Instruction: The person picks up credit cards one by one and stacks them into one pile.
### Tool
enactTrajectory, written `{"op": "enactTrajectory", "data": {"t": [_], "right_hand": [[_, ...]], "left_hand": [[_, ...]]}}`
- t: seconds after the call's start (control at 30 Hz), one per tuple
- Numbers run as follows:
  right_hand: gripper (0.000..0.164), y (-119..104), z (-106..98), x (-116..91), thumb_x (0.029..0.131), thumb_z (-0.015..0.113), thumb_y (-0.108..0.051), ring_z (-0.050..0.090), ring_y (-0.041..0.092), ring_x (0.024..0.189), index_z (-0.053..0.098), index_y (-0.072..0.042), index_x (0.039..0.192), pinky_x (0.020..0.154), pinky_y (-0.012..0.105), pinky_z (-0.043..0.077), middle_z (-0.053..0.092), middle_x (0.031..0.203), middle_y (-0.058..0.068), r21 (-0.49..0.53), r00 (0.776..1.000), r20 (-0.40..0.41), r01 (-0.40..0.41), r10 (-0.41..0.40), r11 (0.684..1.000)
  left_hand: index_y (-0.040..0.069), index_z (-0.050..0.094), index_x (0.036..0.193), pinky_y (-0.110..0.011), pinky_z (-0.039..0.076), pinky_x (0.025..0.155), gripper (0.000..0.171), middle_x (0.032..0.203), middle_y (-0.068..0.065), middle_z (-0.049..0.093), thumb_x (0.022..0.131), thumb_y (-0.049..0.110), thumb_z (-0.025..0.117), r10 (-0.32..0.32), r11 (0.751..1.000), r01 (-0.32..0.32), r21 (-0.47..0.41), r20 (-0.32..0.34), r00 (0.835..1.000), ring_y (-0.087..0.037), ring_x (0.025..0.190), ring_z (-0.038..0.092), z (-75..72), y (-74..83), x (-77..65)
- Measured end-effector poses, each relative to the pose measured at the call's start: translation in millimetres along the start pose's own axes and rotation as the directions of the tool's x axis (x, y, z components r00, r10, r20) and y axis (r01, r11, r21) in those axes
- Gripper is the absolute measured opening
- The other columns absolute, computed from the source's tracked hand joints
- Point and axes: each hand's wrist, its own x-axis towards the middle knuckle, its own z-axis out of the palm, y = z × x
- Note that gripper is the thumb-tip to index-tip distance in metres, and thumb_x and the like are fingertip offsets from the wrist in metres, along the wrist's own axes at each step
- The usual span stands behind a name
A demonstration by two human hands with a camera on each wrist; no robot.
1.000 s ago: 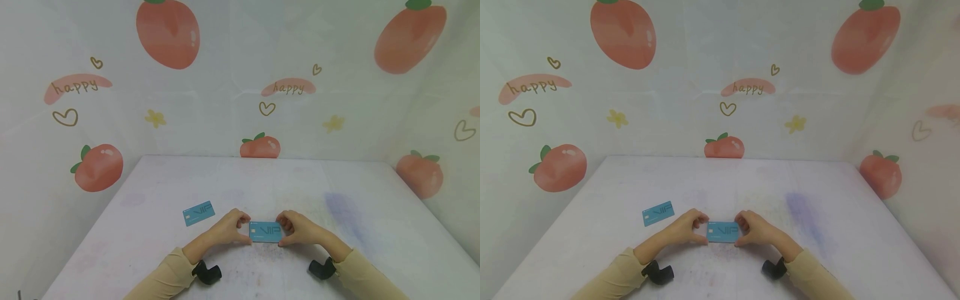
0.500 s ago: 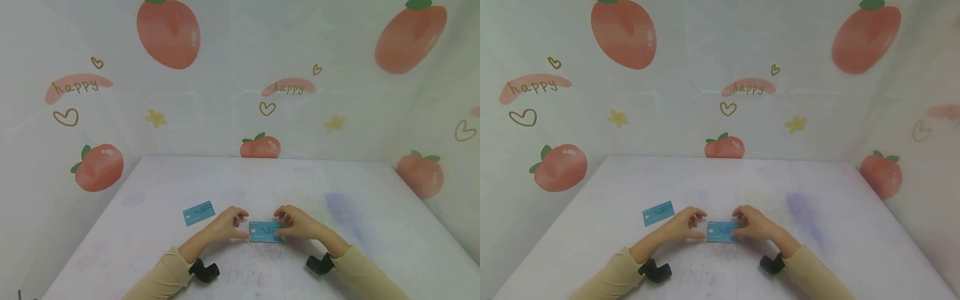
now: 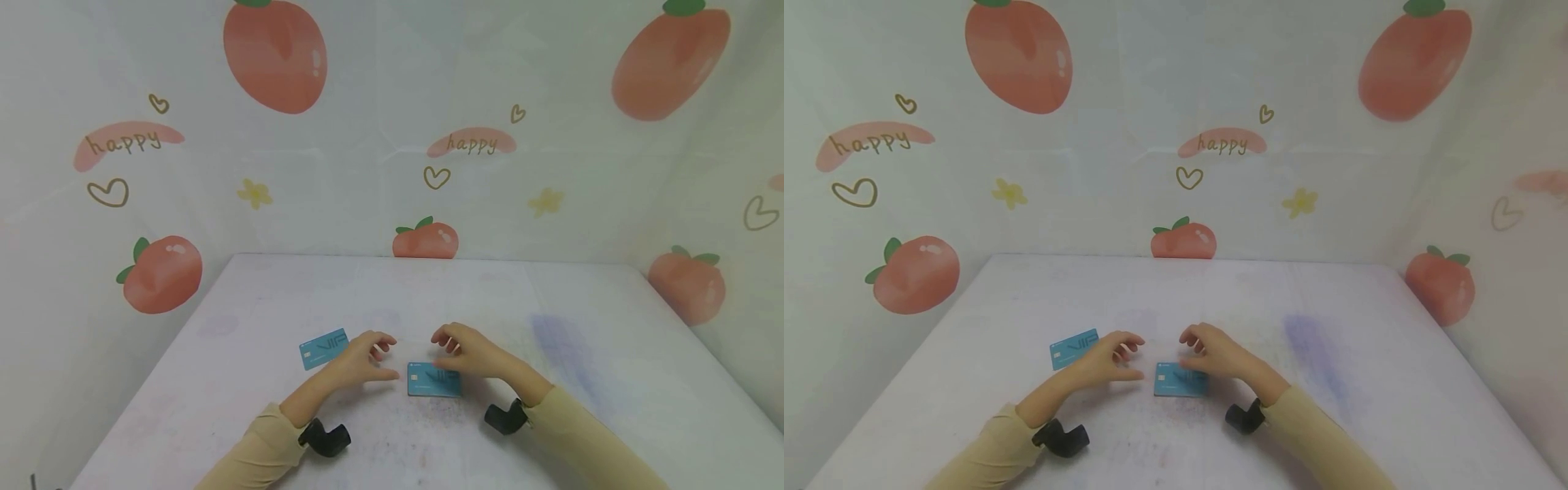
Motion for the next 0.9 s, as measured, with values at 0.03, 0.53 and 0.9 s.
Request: {"op": "enactTrajectory", "data": {"t": [0.03, 0.53, 0.9], "right_hand": [[0.036, -2, 0, 2, 0.083, 0.069, -0.023, 0.056, 0.019, 0.087, 0.057, 0.000, 0.109, 0.076, 0.027, 0.050, 0.060, 0.098, 0.013, 0.000, 1.000, 0.003, 0.002, -0.002, 1.000], [0.035, -24, 7, 35, 0.085, 0.067, -0.022, 0.058, 0.019, 0.089, 0.058, 0.000, 0.110, 0.077, 0.023, 0.050, 0.061, 0.102, 0.015, 0.017, 0.996, 0.051, 0.072, -0.073, 0.997], [0.035, -38, 18, 65, 0.084, 0.068, -0.021, 0.058, 0.016, 0.088, 0.057, 0.000, 0.110, 0.076, 0.019, 0.048, 0.061, 0.102, 0.016, 0.077, 0.995, 0.065, 0.070, -0.075, 0.995]], "left_hand": [[-0.001, 0.055, 0.120, -0.022, 0.045, 0.073, 0.054, 0.107, -0.017, 0.058, 0.075, 0.019, 0.077, 0.003, 1.000, -0.003, -0.007, -0.003, 1.000, -0.019, 0.089, 0.055, -1.7, -0.6, -0.6], [-0.002, 0.054, 0.121, -0.024, 0.045, 0.076, 0.055, 0.107, -0.020, 0.057, 0.076, 0.020, 0.076, -0.034, 0.999, 0.030, -0.038, -0.096, 0.995, -0.022, 0.089, 0.056, -26.4, -12.8, -9.8], [0.000, 0.053, 0.124, -0.028, 0.047, 0.080, 0.057, 0.112, -0.018, 0.058, 0.077, 0.024, 0.075, -0.129, 0.990, 0.120, -0.072, -0.132, 0.983, -0.019, 0.092, 0.055, -44.8, -26.7, -21.0]]}}
